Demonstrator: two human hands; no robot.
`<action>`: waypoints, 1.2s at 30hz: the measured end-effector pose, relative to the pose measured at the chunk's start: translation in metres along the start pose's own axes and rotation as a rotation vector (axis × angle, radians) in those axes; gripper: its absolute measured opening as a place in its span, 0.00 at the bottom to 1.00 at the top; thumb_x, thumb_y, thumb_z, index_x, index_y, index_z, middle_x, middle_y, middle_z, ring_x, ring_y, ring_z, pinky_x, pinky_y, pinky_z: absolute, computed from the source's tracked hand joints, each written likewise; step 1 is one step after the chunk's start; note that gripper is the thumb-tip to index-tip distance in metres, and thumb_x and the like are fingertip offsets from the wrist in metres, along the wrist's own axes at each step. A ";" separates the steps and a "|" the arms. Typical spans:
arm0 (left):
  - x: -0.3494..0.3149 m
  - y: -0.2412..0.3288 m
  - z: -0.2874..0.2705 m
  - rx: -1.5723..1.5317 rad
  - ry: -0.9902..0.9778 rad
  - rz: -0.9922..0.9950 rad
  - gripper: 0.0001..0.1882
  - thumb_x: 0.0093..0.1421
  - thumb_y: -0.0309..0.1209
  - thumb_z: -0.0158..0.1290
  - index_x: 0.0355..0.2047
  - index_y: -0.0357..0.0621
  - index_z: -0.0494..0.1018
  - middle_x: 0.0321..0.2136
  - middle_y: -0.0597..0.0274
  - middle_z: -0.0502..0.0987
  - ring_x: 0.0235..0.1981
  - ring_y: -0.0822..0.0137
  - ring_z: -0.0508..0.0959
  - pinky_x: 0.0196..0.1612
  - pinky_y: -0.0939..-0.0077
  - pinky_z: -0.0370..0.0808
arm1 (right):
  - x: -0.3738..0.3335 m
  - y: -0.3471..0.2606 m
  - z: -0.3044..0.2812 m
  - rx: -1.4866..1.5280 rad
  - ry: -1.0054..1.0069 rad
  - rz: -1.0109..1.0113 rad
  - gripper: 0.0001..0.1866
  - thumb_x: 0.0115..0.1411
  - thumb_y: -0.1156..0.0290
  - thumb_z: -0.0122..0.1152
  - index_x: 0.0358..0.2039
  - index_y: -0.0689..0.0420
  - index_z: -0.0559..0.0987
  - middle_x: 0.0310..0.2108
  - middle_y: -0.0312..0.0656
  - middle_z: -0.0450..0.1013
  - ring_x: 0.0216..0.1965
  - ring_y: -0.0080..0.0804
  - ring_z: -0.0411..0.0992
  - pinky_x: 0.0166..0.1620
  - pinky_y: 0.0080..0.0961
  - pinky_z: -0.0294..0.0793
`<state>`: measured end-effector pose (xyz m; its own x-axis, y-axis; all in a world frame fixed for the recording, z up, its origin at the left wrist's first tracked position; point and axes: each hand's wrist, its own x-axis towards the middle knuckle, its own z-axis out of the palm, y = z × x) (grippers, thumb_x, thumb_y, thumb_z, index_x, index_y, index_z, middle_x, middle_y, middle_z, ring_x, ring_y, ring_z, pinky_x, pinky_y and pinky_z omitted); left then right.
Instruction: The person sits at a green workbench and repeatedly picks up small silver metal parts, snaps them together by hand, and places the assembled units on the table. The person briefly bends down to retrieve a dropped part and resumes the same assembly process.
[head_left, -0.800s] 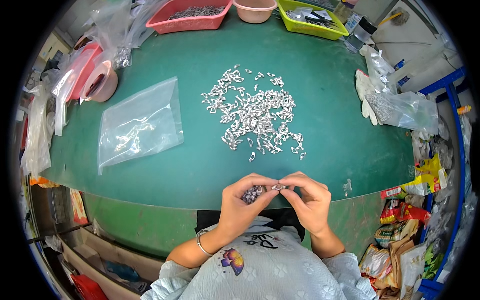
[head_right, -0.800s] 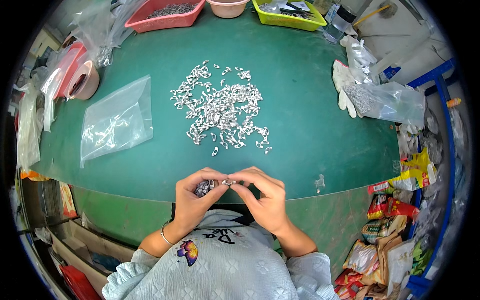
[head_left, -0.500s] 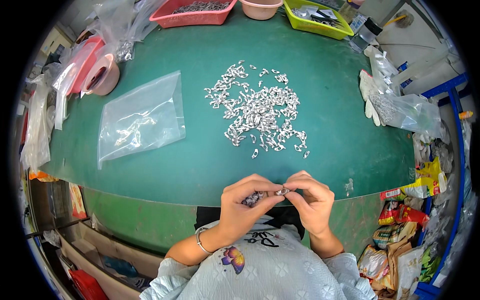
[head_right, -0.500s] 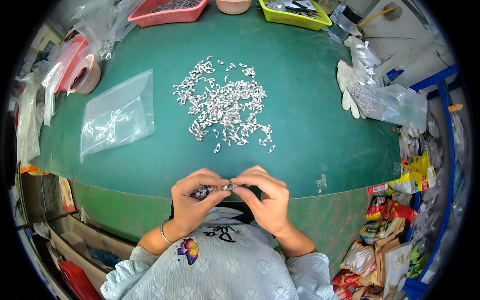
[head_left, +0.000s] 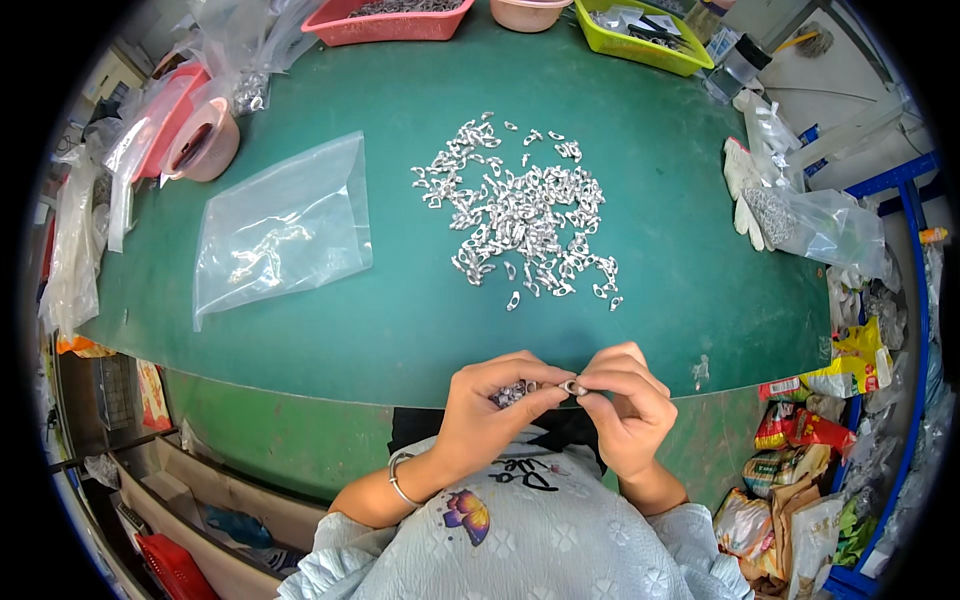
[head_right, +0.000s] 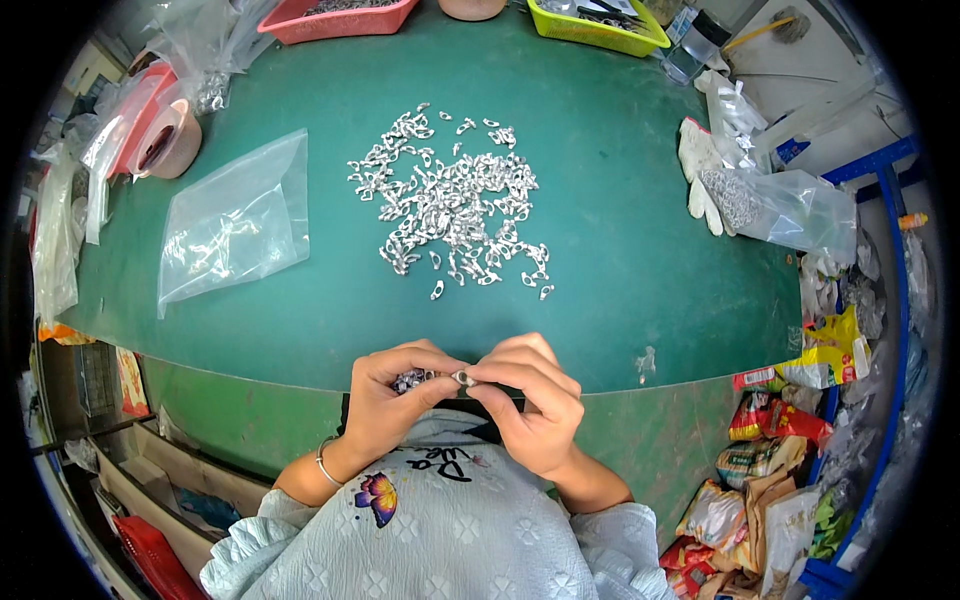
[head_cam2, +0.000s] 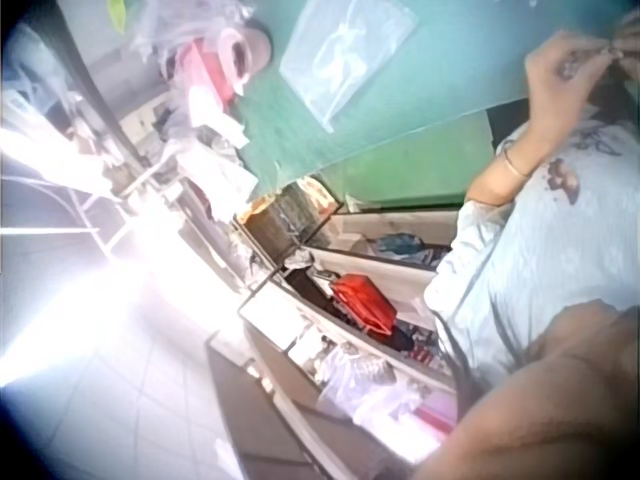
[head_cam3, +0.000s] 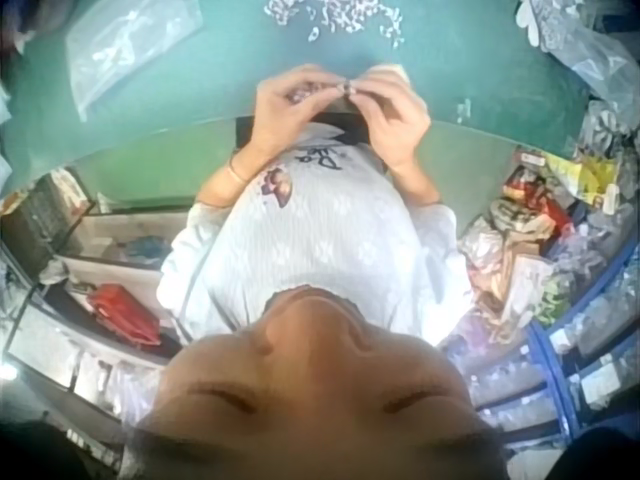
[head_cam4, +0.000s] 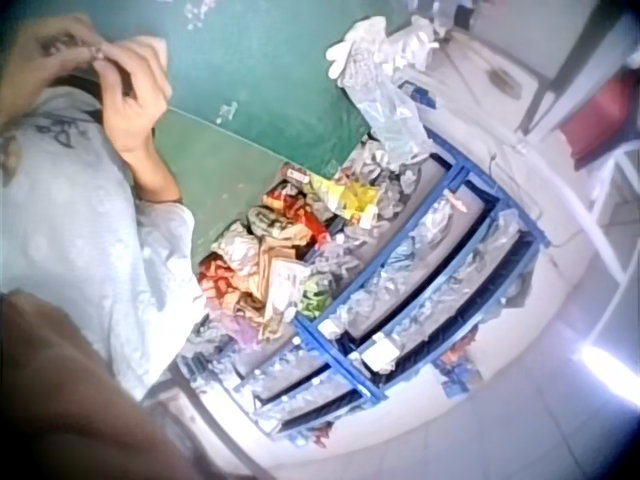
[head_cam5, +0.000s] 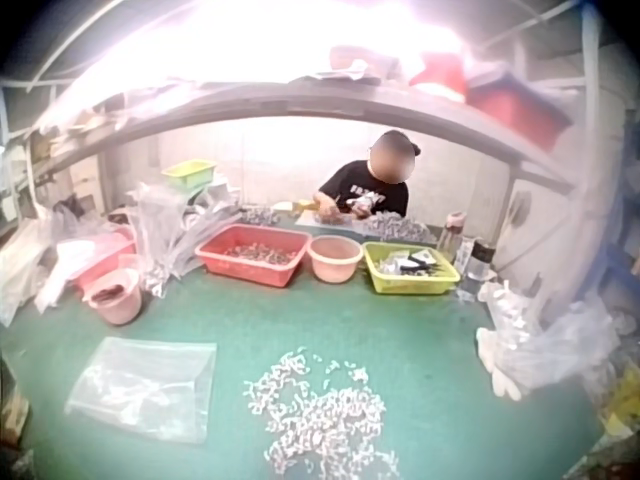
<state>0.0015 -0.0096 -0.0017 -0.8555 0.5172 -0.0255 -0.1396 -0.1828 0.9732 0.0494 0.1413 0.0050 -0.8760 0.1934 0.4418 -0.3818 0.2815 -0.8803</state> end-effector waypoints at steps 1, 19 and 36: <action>0.000 0.001 0.000 -0.023 0.001 -0.025 0.06 0.52 0.21 0.55 0.31 0.36 0.77 0.24 0.62 0.75 0.23 0.77 0.71 0.26 0.84 0.67 | 0.000 -0.001 0.000 -0.007 0.000 0.003 0.09 0.42 0.84 0.63 0.27 0.65 0.77 0.25 0.42 0.73 0.29 0.34 0.69 0.33 0.26 0.67; 0.014 -0.024 0.003 -0.839 -0.020 -0.572 0.13 0.58 0.34 0.40 0.27 0.35 0.68 0.20 0.56 0.67 0.15 0.73 0.60 0.16 0.83 0.55 | 0.017 0.076 -0.044 -0.801 -0.006 0.079 0.05 0.46 0.80 0.61 0.24 0.62 0.73 0.29 0.42 0.69 0.32 0.38 0.66 0.35 0.29 0.65; 0.002 -0.014 0.004 0.025 0.103 -0.045 0.09 0.48 0.19 0.58 0.32 0.38 0.76 0.18 0.72 0.63 0.21 0.82 0.61 0.24 0.88 0.58 | -0.003 0.010 -0.001 -0.039 -0.070 0.192 0.08 0.45 0.87 0.60 0.28 0.65 0.75 0.27 0.44 0.73 0.27 0.30 0.69 0.30 0.22 0.68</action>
<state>0.0037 -0.0023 -0.0147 -0.8956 0.4355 -0.0911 -0.1674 -0.1401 0.9759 0.0484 0.1446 -0.0053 -0.9503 0.1816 0.2527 -0.1958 0.2821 -0.9392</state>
